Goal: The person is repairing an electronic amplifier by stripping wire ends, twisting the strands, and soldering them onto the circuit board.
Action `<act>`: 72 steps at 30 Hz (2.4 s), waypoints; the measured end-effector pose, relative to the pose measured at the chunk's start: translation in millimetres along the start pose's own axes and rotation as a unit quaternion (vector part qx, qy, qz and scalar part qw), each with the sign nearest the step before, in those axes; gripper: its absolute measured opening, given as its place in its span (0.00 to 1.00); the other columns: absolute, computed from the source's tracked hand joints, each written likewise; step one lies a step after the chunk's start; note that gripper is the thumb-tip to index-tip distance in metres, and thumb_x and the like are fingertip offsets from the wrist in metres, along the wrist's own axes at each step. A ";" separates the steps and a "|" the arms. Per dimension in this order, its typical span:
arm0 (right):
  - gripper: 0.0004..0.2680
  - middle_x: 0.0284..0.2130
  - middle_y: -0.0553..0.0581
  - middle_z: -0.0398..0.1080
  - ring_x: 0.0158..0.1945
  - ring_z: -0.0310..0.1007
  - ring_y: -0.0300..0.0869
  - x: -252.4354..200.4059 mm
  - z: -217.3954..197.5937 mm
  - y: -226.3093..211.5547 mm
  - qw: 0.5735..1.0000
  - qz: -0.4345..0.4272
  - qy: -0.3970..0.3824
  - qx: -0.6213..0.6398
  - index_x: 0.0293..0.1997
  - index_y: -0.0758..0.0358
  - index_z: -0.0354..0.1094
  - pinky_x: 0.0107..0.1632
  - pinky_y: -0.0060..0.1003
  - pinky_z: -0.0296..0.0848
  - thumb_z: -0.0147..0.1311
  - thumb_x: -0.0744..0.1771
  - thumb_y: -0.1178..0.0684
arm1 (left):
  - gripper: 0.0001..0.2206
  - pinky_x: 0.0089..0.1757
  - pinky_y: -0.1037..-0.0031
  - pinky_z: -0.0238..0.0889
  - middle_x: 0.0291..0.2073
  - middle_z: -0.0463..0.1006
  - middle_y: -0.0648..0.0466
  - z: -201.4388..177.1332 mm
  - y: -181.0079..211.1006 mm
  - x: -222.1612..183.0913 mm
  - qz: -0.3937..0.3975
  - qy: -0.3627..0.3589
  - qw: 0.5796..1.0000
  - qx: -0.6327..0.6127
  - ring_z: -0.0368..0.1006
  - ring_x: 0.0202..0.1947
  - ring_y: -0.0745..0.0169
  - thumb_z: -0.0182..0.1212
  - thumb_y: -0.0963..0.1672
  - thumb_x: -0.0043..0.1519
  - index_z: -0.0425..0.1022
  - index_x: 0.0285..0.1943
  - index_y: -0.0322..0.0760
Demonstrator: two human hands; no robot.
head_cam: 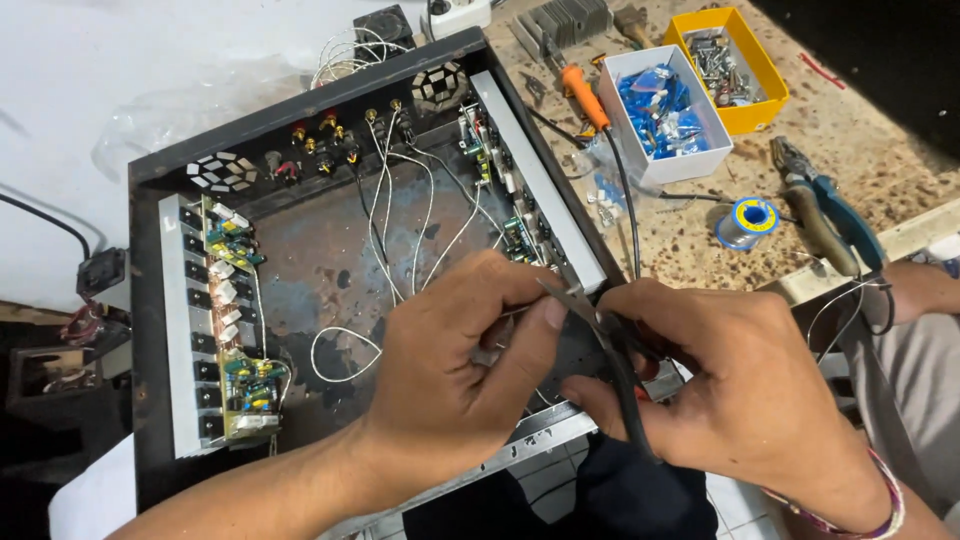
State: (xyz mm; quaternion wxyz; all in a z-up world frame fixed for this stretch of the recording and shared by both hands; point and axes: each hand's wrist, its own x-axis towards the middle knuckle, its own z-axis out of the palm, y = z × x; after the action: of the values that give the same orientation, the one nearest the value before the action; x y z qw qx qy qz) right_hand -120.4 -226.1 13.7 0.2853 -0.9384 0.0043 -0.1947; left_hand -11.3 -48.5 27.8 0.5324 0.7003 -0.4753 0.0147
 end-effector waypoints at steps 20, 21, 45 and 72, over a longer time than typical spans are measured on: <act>0.09 0.17 0.49 0.66 0.17 0.62 0.38 -0.7 10.2 -14.3 0.997 -0.038 0.057 0.027 0.35 0.59 0.71 0.24 0.32 0.63 0.64 0.61 0.47 | 0.12 0.29 0.73 0.57 0.24 0.67 0.56 1.7 -5.5 -2.7 0.070 0.004 0.998 0.009 0.63 0.24 0.64 0.46 0.44 0.70 0.72 0.38 0.34; 0.11 0.18 0.50 0.67 0.17 0.64 0.39 -0.7 10.6 -14.2 0.997 -0.041 0.062 0.023 0.36 0.60 0.72 0.23 0.33 0.63 0.66 0.59 0.48 | 0.13 0.30 0.73 0.58 0.23 0.67 0.54 2.3 -5.4 -3.0 0.080 0.003 0.997 0.002 0.63 0.24 0.63 0.45 0.44 0.70 0.73 0.37 0.32; 0.08 0.18 0.49 0.64 0.19 0.62 0.44 1.6 12.0 -5.6 0.991 -0.112 0.065 0.013 0.36 0.62 0.68 0.25 0.37 0.61 0.61 0.63 0.50 | 0.14 0.29 0.76 0.64 0.26 0.76 0.58 1.3 -7.0 -4.3 0.028 -0.061 0.996 -0.053 0.72 0.24 0.66 0.41 0.47 0.71 0.69 0.37 0.36; 0.07 0.16 0.46 0.64 0.18 0.57 0.33 -15.9 30.3 4.6 0.976 0.138 0.166 -0.015 0.34 0.50 0.73 0.23 0.31 0.56 0.70 0.61 0.49 | 0.06 0.23 0.80 0.52 0.17 0.70 0.61 18.2 -13.9 -8.9 -0.017 0.058 0.997 -0.044 0.56 0.18 0.78 0.64 0.43 0.65 0.77 0.35 0.39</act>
State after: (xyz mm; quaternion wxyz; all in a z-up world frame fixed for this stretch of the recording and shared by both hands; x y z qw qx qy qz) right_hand -123.5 -211.9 -17.6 0.2905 -0.8875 0.1844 -0.3065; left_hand -15.6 -56.8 5.1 0.5891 0.6825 -0.4319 0.0251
